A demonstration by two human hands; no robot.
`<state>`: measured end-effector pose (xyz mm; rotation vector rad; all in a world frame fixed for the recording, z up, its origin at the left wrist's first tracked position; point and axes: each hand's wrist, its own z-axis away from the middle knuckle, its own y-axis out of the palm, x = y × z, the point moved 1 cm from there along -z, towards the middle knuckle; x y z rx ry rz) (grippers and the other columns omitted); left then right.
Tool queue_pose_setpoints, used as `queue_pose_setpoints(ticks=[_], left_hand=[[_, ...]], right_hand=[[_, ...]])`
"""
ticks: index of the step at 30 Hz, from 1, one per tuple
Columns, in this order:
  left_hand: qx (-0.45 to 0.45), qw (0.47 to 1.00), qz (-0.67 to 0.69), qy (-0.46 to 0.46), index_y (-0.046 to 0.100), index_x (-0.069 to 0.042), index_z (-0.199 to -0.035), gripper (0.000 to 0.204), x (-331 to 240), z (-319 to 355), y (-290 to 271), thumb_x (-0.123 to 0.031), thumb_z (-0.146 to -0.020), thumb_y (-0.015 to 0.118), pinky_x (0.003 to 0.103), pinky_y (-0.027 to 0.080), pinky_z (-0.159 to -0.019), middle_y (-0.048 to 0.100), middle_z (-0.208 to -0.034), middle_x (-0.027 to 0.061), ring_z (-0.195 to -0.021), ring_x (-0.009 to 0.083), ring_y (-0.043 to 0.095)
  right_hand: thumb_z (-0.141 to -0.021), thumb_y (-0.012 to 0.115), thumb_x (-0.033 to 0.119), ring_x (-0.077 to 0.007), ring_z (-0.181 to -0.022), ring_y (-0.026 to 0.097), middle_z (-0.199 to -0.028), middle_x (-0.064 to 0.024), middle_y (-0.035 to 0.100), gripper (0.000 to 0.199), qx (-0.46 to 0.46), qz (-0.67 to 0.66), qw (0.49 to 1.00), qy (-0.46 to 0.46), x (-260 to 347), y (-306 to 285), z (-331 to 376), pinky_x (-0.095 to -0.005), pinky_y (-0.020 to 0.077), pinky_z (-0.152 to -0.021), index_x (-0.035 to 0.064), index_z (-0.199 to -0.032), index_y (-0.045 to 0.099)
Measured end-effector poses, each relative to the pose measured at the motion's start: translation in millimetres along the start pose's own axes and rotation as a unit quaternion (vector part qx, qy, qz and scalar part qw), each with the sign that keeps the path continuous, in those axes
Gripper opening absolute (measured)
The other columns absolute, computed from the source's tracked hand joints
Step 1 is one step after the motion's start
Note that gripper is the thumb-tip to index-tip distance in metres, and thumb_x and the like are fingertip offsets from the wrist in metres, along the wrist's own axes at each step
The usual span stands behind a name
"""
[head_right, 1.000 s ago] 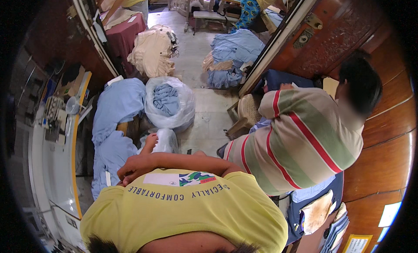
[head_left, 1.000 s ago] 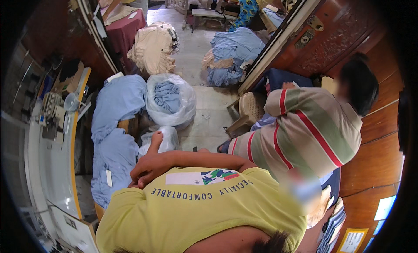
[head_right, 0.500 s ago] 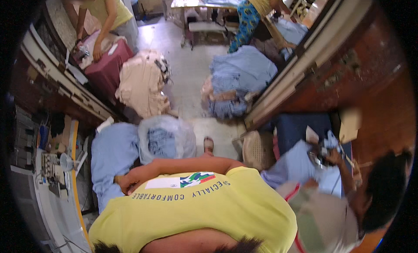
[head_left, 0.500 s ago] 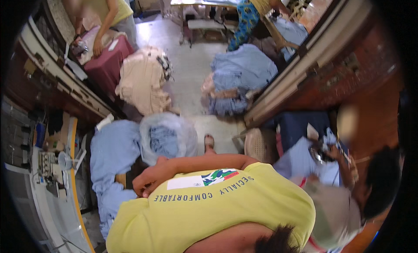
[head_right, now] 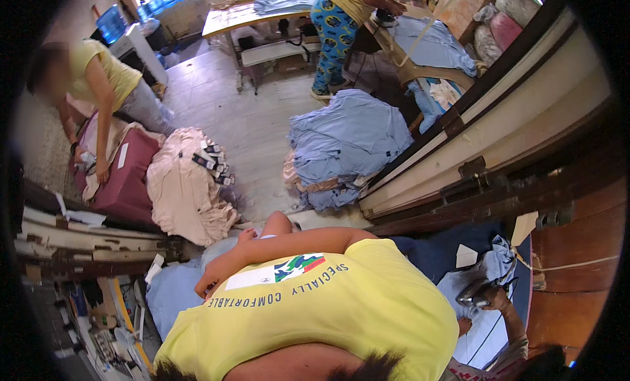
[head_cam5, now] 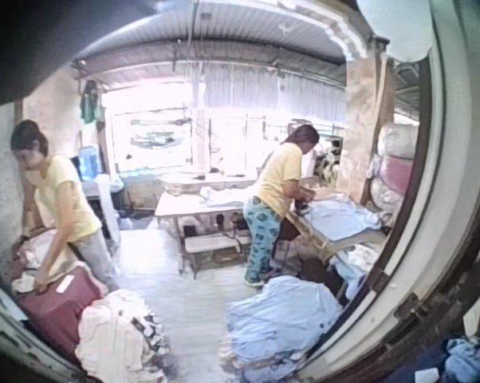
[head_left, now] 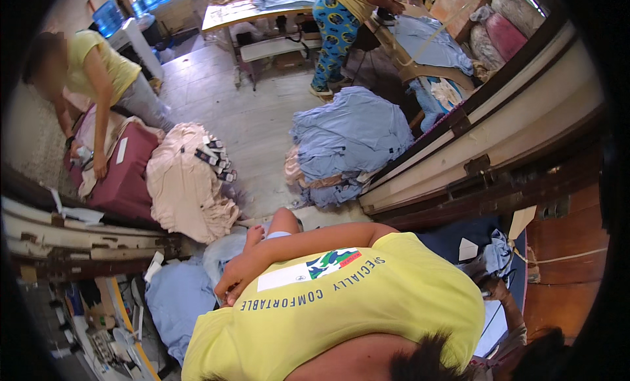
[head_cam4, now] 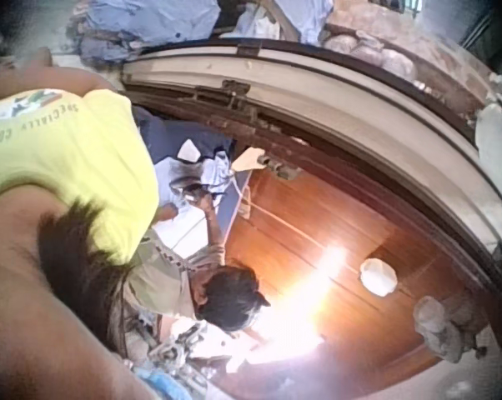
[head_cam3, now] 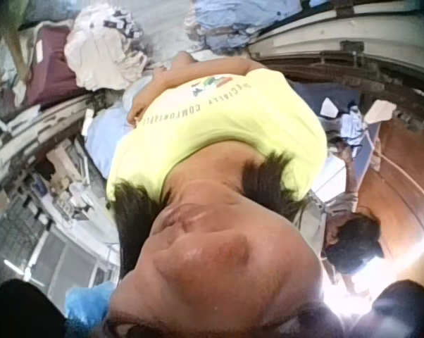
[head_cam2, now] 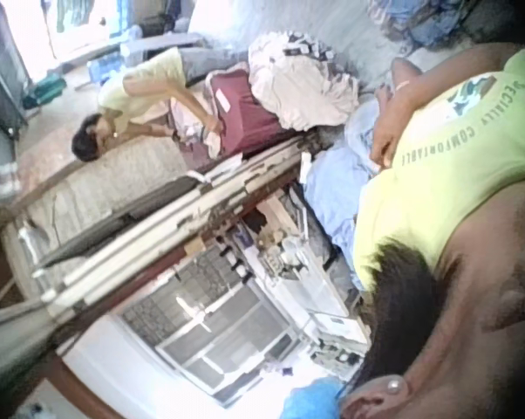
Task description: The person picks up a light-blue shirt from a pile, spreads it out on a table, uses a cardboard guide to fold the shirt around it, and places the folded shirt into a plastic bag.
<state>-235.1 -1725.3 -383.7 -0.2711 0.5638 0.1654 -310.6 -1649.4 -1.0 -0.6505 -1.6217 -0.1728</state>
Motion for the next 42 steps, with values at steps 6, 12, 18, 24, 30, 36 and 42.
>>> queue_pose_setpoints(ticks=[6, 12, 18, 24, 30, 36, 42], left_hand=[[0.03, 0.999, -0.015, -0.002, 0.059, -0.006, -0.101, 0.029, -64.7, -104.0, -58.0, -0.024, -0.079, 0.056, 0.034, 0.045, -0.061, 0.061, -0.084, 0.0055, -0.069, 0.0198, 0.056], [-0.01, 0.999, -0.036, -0.015, 0.06, -0.006, -0.1, 0.028, -134.5, -217.9, -217.6, -0.024, -0.079, 0.057, 0.035, 0.046, -0.063, 0.062, -0.084, 0.0053, -0.07, 0.0203, 0.056], [-0.269, 0.949, -0.114, 0.119, 0.06, -0.005, -0.101, 0.031, -194.4, -290.5, -410.3, -0.025, -0.078, 0.055, 0.037, 0.046, -0.071, 0.063, -0.088, 0.0063, -0.076, 0.0238, 0.059], [-0.119, 0.99, 0.049, 0.064, 0.052, 0.007, -0.1, 0.032, -248.1, -333.4, -458.0, -0.009, -0.072, 0.047, 0.037, 0.048, -0.056, 0.058, -0.083, 0.017, -0.069, 0.0245, 0.056], [-0.04, 0.997, 0.053, -0.028, 0.053, 0.003, -0.105, 0.032, -300.5, -394.6, -501.8, -0.012, -0.076, 0.049, 0.032, 0.046, -0.06, 0.058, -0.085, 0.0126, -0.071, 0.0201, 0.055], [-0.124, 0.988, 0.095, 0.009, 0.053, 0.0, -0.109, 0.033, -414.7, -462.5, -615.0, -0.016, -0.081, 0.051, 0.028, 0.045, -0.063, 0.059, -0.086, 0.0083, -0.072, 0.0157, 0.054], [-0.134, 0.973, 0.09, 0.164, 0.054, -0.003, -0.113, 0.033, -594.4, -546.5, -695.5, -0.019, -0.084, 0.054, 0.025, 0.044, -0.068, 0.06, -0.088, 0.005, -0.075, 0.0123, 0.054]], right_hand=[[-0.08, 0.053, 0.031, -0.0241, -0.067, 0.056, -0.077, -0.0055, 0.056, 0.022, -0.231, 0.457, 0.859, 0.004, -0.7, -141.4, 61.4, -0.0391, 0.0423, -0.06, 0.0087, -0.081, 0.056], [-0.07, 0.064, 0.019, -0.0185, -0.062, 0.049, -0.072, -0.0031, 0.048, 0.02, -0.579, 0.579, 0.528, -0.224, 134.1, -283.0, 115.7, -0.036, 0.0422, -0.059, 0.0088, -0.085, 0.056], [-0.071, 0.062, 0.018, -0.0178, -0.064, 0.049, -0.071, -0.0019, 0.048, 0.015, -0.676, 0.525, 0.459, -0.238, 93.7, -394.0, 131.3, -0.0344, 0.0411, -0.06, 0.0109, -0.082, 0.055], [-0.071, 0.061, 0.017, -0.0172, -0.065, 0.048, -0.071, -0.0007, 0.048, 0.011, -0.721, 0.519, 0.413, -0.2, 61.8, -519.4, 129.5, -0.0329, 0.04, -0.061, 0.013, -0.079, 0.053], [-0.072, 0.059, 0.015, -0.0165, -0.067, 0.048, -0.07, 0.0004, 0.048, 0.008, -0.75, 0.511, 0.371, -0.197, 28.1, -657.3, 143.1, -0.0314, 0.0388, -0.062, 0.0151, -0.077, 0.052], [-0.073, 0.057, 0.014, -0.0158, -0.068, 0.048, -0.069, 0.0016, 0.047, 0.008, -0.766, 0.48, 0.403, -0.145, -33.0, -825.1, 171.4, -0.0299, 0.0377, -0.063, 0.0172, -0.074, 0.05], [-0.077, 0.057, 0.018, -0.0233, -0.068, 0.057, -0.074, -0.0049, 0.053, 0.013, -0.513, 0.51, 0.683, 0.106, -241.9, -1011.7, 263.8, -0.0345, 0.0446, -0.057, 0.0099, -0.088, 0.053]])
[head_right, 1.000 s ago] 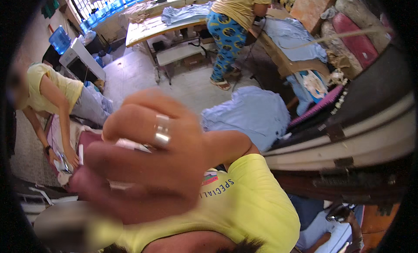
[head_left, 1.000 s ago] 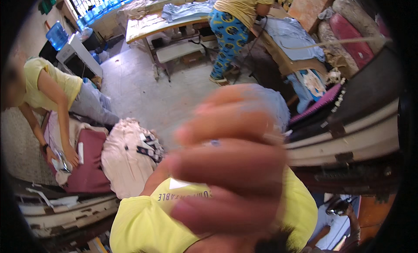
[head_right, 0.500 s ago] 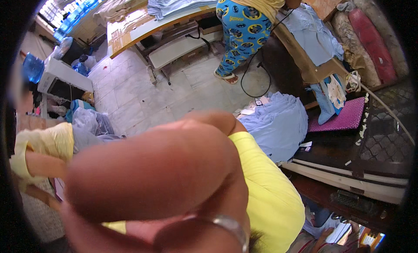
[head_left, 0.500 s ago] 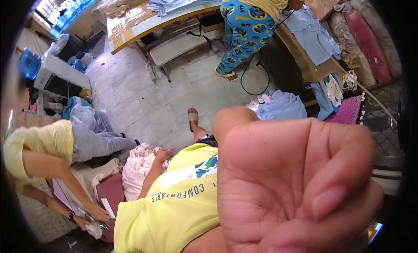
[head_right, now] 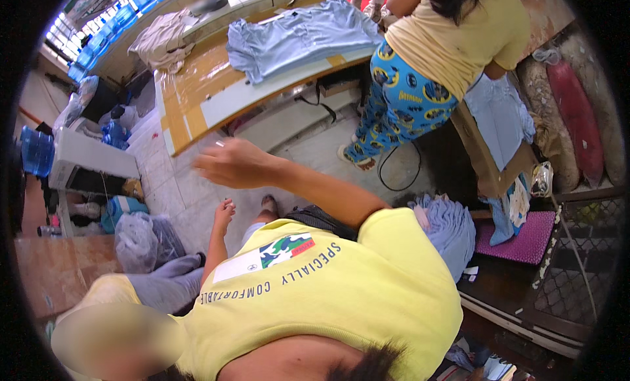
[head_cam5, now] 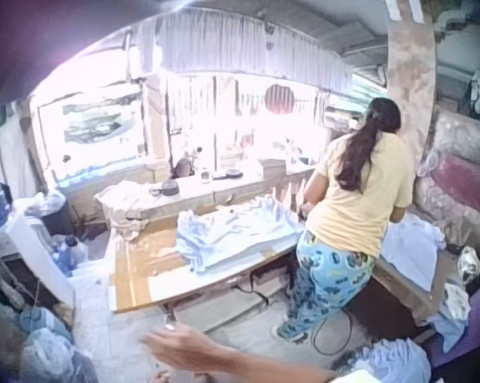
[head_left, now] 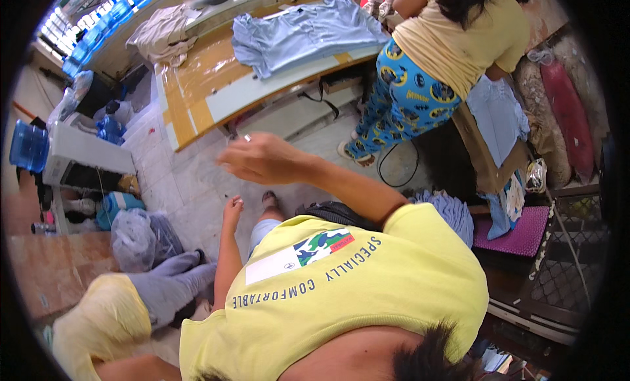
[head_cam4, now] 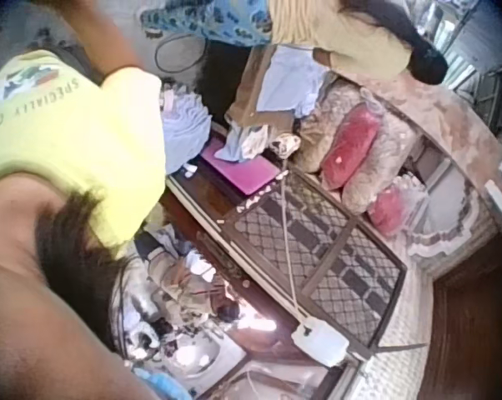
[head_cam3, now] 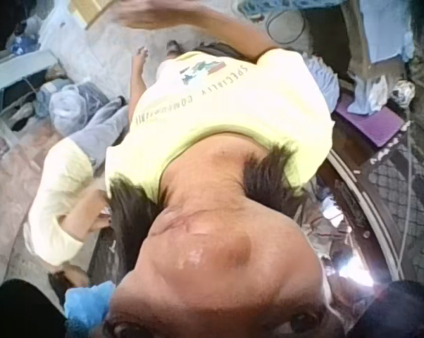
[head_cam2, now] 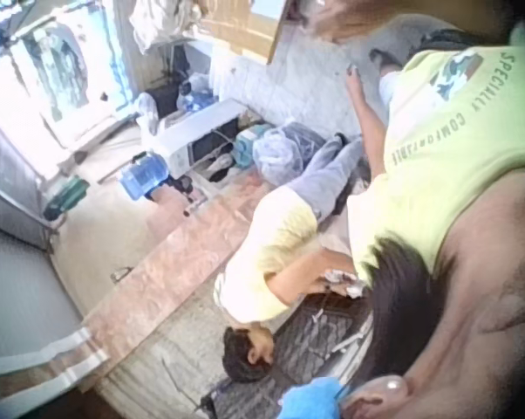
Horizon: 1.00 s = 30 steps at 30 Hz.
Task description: The person picks up a light-blue shirt from a pile, spreads it out on a table, uses a cardboard guide to fold the shirt around it, and places the folded shirt into a plastic bag.
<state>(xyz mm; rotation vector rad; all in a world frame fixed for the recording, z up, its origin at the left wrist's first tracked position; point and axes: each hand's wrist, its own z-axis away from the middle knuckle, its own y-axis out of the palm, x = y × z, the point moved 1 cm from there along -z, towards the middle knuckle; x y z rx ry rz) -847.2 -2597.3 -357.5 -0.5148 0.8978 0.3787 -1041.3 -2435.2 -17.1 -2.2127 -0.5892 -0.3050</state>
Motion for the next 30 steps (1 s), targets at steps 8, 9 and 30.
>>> queue_pose_setpoints(ticks=[8, 9, 30], left_hand=[[0.011, 0.974, -0.013, 0.228, 0.055, 0.001, -0.111, 0.032, -227.7, -175.7, 7.7, -0.016, -0.084, 0.054, 0.024, 0.043, -0.076, 0.06, -0.099, 0.0069, -0.087, 0.0128, 0.054], [0.013, 0.977, -0.026, 0.212, 0.055, 0.001, -0.111, 0.033, -244.1, -201.1, 14.0, -0.016, -0.083, 0.055, 0.025, 0.043, -0.077, 0.06, -0.099, 0.0078, -0.088, 0.0139, 0.055], [0.024, 0.93, 0.325, -0.168, 0.039, 0.005, -0.118, 0.057, -362.5, -379.6, 163.9, -0.005, -0.07, 0.07, 0.038, 0.043, -0.091, 0.052, -0.113, 0.016, -0.101, 0.027, 0.053]], right_hand=[[-0.081, 0.055, 0.034, -0.0282, -0.08, 0.059, -0.088, -0.0131, 0.062, 0.035, 0.258, -0.093, 0.809, 0.52, -241.1, 83.9, 236.9, -0.0385, 0.0463, -0.07, 0.0059, -0.1, 0.057], [-0.081, 0.056, 0.032, -0.0246, -0.075, 0.06, -0.086, -0.0111, 0.063, 0.033, 0.145, -0.134, 0.795, 0.573, -242.7, 77.5, 250.0, -0.0361, 0.0469, -0.066, 0.0054, -0.101, 0.058], [-0.067, 0.07, 0.016, -0.0374, -0.104, 0.049, -0.112, -0.0266, 0.045, 0.067, -0.515, 0.142, 0.3, 0.79, -606.0, -153.2, 160.6, -0.043, 0.0423, -0.089, 0.0002, -0.119, 0.031]])
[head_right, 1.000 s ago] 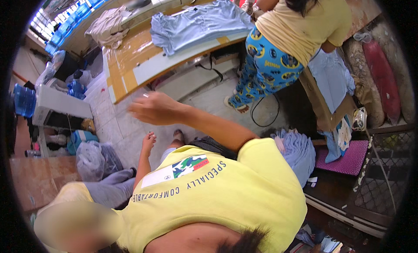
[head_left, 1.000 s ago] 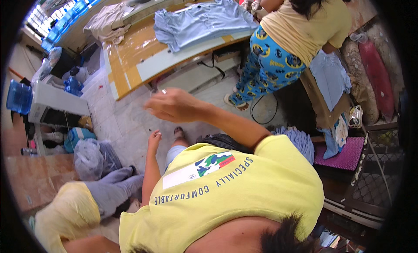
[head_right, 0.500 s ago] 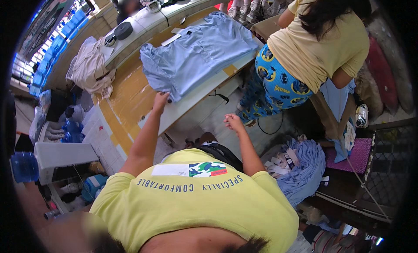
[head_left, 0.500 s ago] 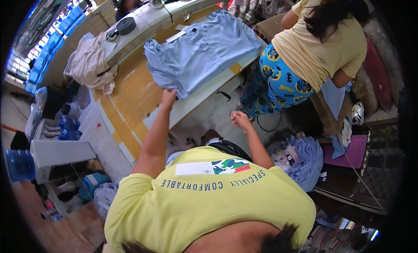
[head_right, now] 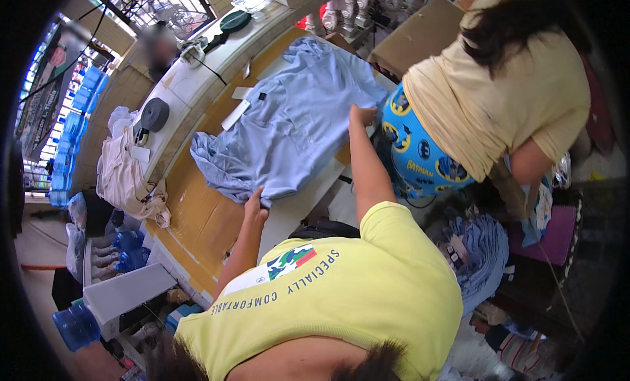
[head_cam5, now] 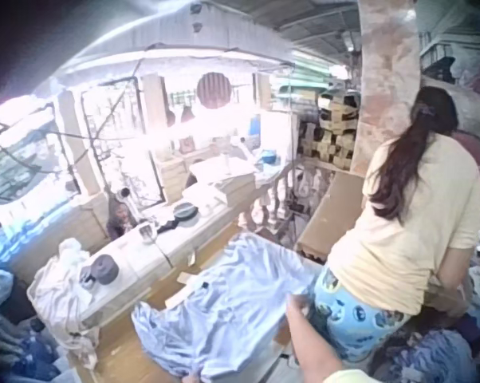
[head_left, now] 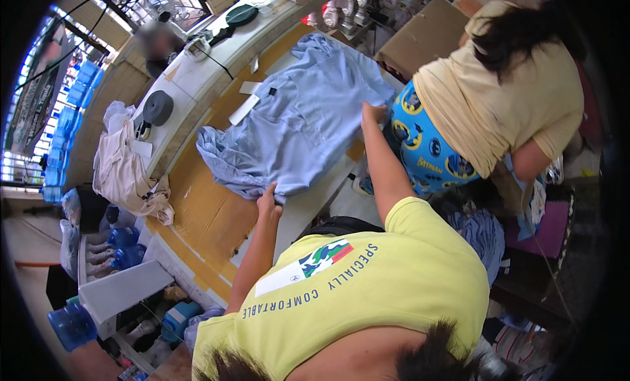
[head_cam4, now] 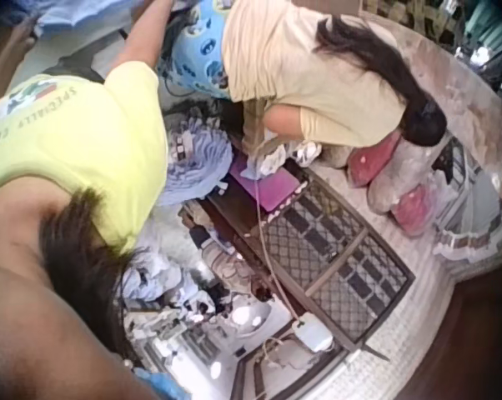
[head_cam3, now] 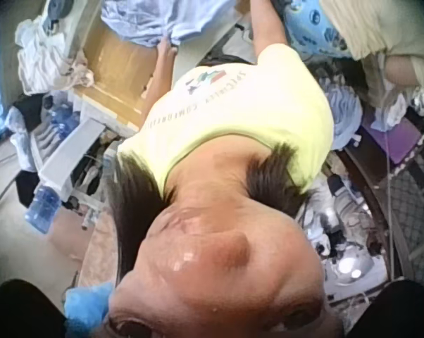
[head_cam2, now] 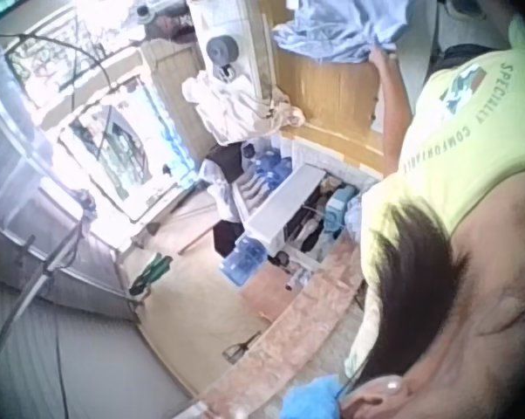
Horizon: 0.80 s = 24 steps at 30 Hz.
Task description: The person picks up a light-blue shirt from a pile, spreads it out on a table, uses a cardboard guide to fold the shirt around it, and places the folded shirt into a plastic bag.
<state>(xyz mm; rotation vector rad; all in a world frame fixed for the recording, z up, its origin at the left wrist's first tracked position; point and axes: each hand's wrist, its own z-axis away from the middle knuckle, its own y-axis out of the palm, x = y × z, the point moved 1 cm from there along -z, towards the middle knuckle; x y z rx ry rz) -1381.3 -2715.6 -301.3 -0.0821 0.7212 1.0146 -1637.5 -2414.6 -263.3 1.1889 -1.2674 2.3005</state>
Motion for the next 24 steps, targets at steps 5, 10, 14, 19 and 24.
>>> queue_pose_setpoints(ticks=[5, 10, 14, 19, 24], left_hand=[[0.091, 0.965, 0.173, -0.175, 0.046, 0.004, -0.11, 0.035, -43.2, 30.1, -19.4, -0.008, -0.08, 0.059, 0.038, 0.051, -0.08, 0.058, -0.103, 0.0153, -0.088, 0.0262, 0.06], [0.023, 0.968, 0.186, -0.167, 0.049, 0.004, -0.105, 0.03, -44.9, 52.0, -68.5, -0.009, -0.08, 0.059, 0.035, 0.053, -0.075, 0.061, -0.094, 0.0139, -0.082, 0.0245, 0.062], [0.012, 0.953, 0.226, -0.203, 0.054, 0.003, -0.099, 0.024, -27.0, 56.3, -99.0, -0.011, -0.08, 0.059, 0.036, 0.052, -0.078, 0.063, -0.089, 0.0132, -0.083, 0.0236, 0.062], [0.152, 0.958, 0.2, -0.139, 0.058, 0.002, -0.095, 0.023, -65.7, 100.1, -127.1, -0.012, -0.077, 0.058, 0.038, 0.05, -0.082, 0.063, -0.093, 0.0135, -0.084, 0.0242, 0.062], [0.279, 0.947, 0.157, 0.03, 0.055, 0.003, -0.102, 0.032, -136.4, 164.4, -179.2, -0.019, -0.079, 0.055, 0.039, 0.05, -0.08, 0.062, -0.094, 0.0152, -0.086, 0.026, 0.062]], right_hand=[[-0.059, 0.073, 0.001, -0.0357, -0.104, 0.05, -0.112, -0.0247, 0.049, 0.071, 0.077, -0.287, 0.944, 0.146, 24.6, 39.4, -20.4, -0.042, 0.0413, -0.091, -0.0044, -0.118, 0.034], [-0.064, 0.073, 0.005, -0.0285, -0.1, 0.052, -0.108, -0.0135, 0.055, 0.052, 0.314, -0.411, 0.842, 0.157, -6.4, 80.1, -43.3, -0.0419, 0.0404, -0.091, -0.0004, -0.11, 0.05], [-0.075, 0.067, 0.016, -0.0263, -0.101, 0.053, -0.11, -0.0125, 0.056, 0.045, 0.455, -0.316, 0.814, 0.174, -28.3, 71.4, 4.4, -0.0412, 0.0406, -0.092, 0.0006, -0.113, 0.049], [-0.082, 0.06, 0.018, -0.0249, -0.097, 0.056, -0.108, -0.0123, 0.057, 0.04, 0.487, -0.285, 0.811, 0.154, -89.0, 31.2, 62.2, -0.0393, 0.0423, -0.09, -0.0005, -0.114, 0.049], [-0.081, 0.061, 0.02, -0.0229, -0.096, 0.057, -0.107, -0.0128, 0.058, 0.039, 0.542, -0.31, 0.771, 0.127, -109.7, -66.3, 150.4, -0.0374, 0.0438, -0.088, -0.0011, -0.113, 0.05]])
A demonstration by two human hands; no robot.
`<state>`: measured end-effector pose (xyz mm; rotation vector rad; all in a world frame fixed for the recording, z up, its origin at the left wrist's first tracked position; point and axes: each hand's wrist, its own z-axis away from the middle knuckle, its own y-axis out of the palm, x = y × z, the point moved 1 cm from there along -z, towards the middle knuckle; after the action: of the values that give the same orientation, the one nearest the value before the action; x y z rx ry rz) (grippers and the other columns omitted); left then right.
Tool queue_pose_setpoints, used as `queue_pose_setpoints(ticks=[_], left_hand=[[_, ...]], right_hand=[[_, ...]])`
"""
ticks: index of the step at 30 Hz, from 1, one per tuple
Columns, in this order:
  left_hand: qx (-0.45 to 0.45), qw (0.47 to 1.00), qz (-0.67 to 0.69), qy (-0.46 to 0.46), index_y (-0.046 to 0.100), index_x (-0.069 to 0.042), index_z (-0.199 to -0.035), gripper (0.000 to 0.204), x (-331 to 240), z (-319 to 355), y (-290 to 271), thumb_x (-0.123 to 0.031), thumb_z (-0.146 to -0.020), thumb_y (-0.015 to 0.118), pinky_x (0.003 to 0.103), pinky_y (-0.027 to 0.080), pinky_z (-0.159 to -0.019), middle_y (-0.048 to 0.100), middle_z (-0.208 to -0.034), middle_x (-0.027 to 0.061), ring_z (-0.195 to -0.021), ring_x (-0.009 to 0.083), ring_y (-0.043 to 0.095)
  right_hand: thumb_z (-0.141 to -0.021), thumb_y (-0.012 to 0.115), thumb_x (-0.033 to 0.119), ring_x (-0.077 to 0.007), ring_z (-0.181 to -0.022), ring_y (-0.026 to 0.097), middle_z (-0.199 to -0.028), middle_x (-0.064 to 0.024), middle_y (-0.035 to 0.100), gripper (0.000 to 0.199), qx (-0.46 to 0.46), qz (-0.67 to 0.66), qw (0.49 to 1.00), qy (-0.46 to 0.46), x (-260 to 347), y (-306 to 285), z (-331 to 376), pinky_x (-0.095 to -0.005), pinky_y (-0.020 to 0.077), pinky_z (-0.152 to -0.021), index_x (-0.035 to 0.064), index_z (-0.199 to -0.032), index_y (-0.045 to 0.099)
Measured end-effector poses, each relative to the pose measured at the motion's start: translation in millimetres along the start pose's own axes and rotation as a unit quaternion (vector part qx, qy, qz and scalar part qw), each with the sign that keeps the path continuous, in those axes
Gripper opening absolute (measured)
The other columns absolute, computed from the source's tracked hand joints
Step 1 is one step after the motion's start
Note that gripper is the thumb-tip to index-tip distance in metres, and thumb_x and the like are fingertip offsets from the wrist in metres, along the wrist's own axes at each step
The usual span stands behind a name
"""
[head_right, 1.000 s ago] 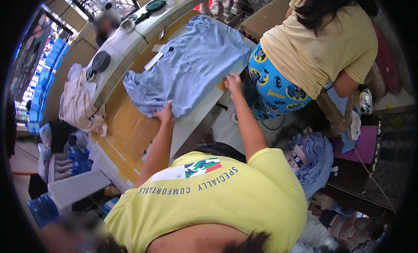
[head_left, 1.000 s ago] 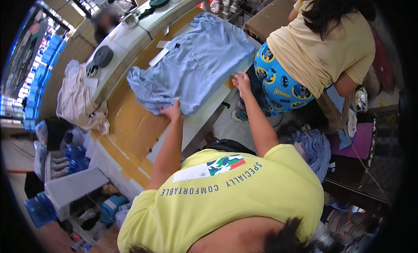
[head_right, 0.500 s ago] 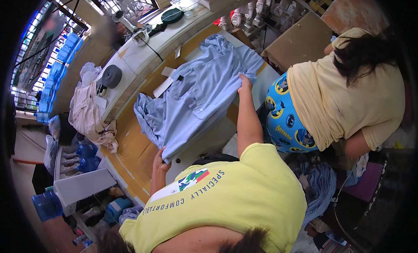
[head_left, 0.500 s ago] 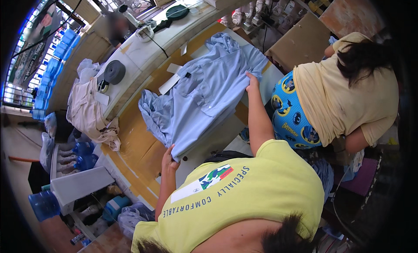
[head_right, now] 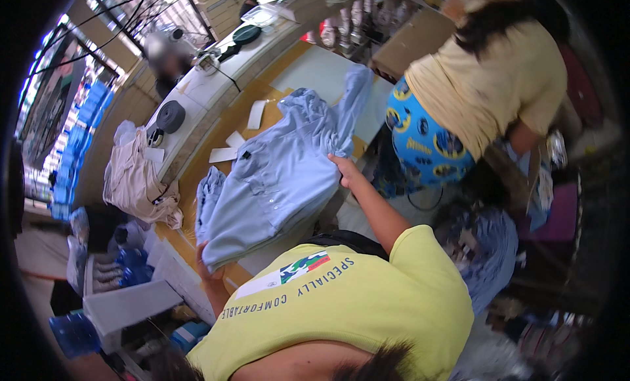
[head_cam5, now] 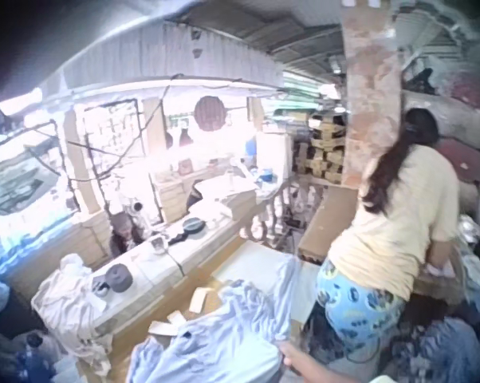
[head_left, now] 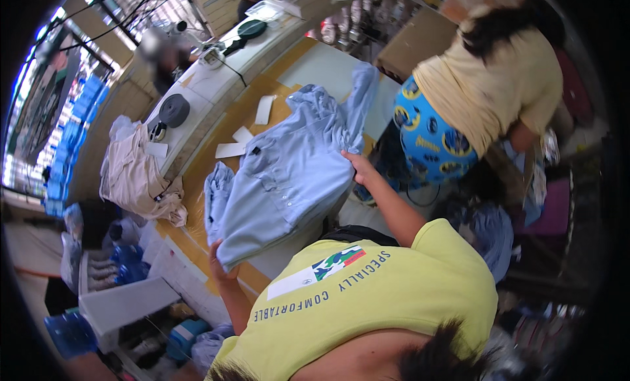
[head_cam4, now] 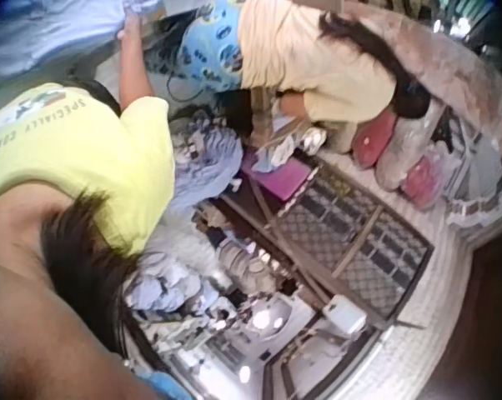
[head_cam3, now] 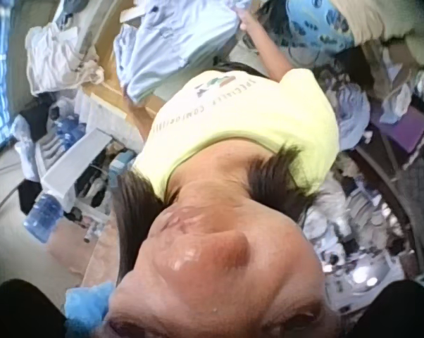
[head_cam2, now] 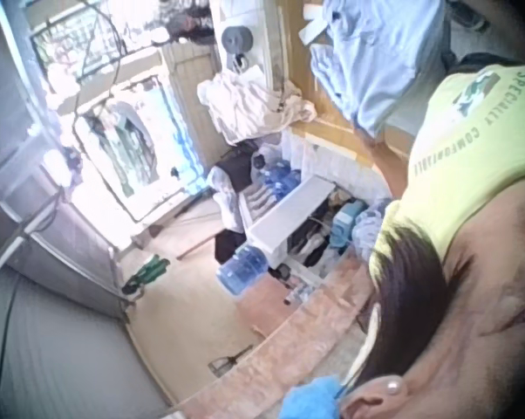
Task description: The person picks up a light-blue shirt from a pile, spreads it out on a table, uses a cardboard guide to fold the shirt around it, and places the folded shirt into a plastic bag.
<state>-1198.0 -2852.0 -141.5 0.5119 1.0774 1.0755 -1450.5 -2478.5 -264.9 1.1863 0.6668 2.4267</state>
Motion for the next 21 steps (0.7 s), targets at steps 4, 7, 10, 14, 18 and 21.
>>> queue_pose_setpoints(ticks=[4, 7, 10, 14, 18, 21], left_hand=[[-0.024, 0.985, -0.1, 0.139, 0.051, 0.003, -0.107, 0.037, -40.2, 53.3, 24.9, -0.02, -0.079, 0.055, 0.04, 0.05, -0.079, 0.06, -0.097, 0.016, -0.088, 0.0272, 0.06], [0.005, 0.963, -0.194, 0.186, 0.051, 0.003, -0.107, 0.037, -55.0, 66.9, 47.1, -0.019, -0.078, 0.056, 0.04, 0.05, -0.079, 0.06, -0.097, 0.0158, -0.088, 0.0272, 0.06], [0.072, 0.935, -0.279, 0.208, 0.051, 0.002, -0.106, 0.037, -47.4, 70.2, 71.9, -0.019, -0.077, 0.056, 0.04, 0.05, -0.079, 0.06, -0.096, 0.0157, -0.088, 0.0272, 0.059], [0.164, 0.895, -0.371, 0.187, 0.051, 0.002, -0.106, 0.037, -5.5, 74.0, 102.8, -0.019, -0.076, 0.056, 0.04, 0.05, -0.078, 0.059, -0.096, 0.0155, -0.088, 0.0272, 0.059], [0.265, 0.86, -0.418, 0.122, 0.051, 0.002, -0.106, 0.037, 80.0, 75.7, 138.8, -0.018, -0.075, 0.057, 0.04, 0.05, -0.078, 0.059, -0.095, 0.0152, -0.088, 0.0272, 0.058], [0.308, 0.866, -0.393, 0.0, 0.051, 0.001, -0.105, 0.036, 149.9, 90.0, 162.0, -0.018, -0.075, 0.057, 0.039, 0.049, -0.078, 0.059, -0.095, 0.0149, -0.088, 0.0272, 0.058]], right_hand=[[-0.08, 0.062, 0.018, -0.0218, -0.094, 0.058, -0.105, -0.0129, 0.058, 0.04, -0.02, -0.068, 0.997, -0.025, -12.2, 35.1, 118.5, -0.0362, 0.0466, -0.084, -0.0008, -0.113, 0.05], [-0.08, 0.061, 0.02, -0.0212, -0.092, 0.059, -0.107, -0.0131, 0.058, 0.041, -0.01, -0.102, 0.994, -0.03, -12.6, 42.6, 209.0, -0.0351, 0.0471, -0.083, -0.0007, -0.113, 0.049], [-0.08, 0.062, 0.021, -0.0207, -0.09, 0.059, -0.103, -0.0119, 0.059, 0.041, -0.025, -0.132, 0.988, -0.076, -14.4, 31.8, 293.4, -0.0344, 0.0475, -0.083, -0.0009, -0.112, 0.049], [-0.079, 0.063, 0.019, -0.0207, -0.088, 0.06, -0.097, -0.0111, 0.06, 0.036, -0.081, -0.207, 0.96, -0.173, -32.6, -22.9, 399.2, -0.0345, 0.0475, -0.082, -0.0007, -0.106, 0.052], [-0.079, 0.062, 0.017, -0.0209, -0.085, 0.06, -0.095, -0.0106, 0.06, 0.03, -0.206, -0.292, 0.886, -0.295, -81.2, -94.6, 500.1, -0.0357, 0.0485, -0.079, -0.0003, -0.102, 0.053], [-0.079, 0.062, 0.016, -0.0216, -0.084, 0.06, -0.095, -0.0105, 0.06, 0.028, -0.299, -0.36, 0.812, -0.349, -136.7, -144.7, 570.3, -0.0362, 0.049, -0.079, 0.0003, -0.102, 0.053]])
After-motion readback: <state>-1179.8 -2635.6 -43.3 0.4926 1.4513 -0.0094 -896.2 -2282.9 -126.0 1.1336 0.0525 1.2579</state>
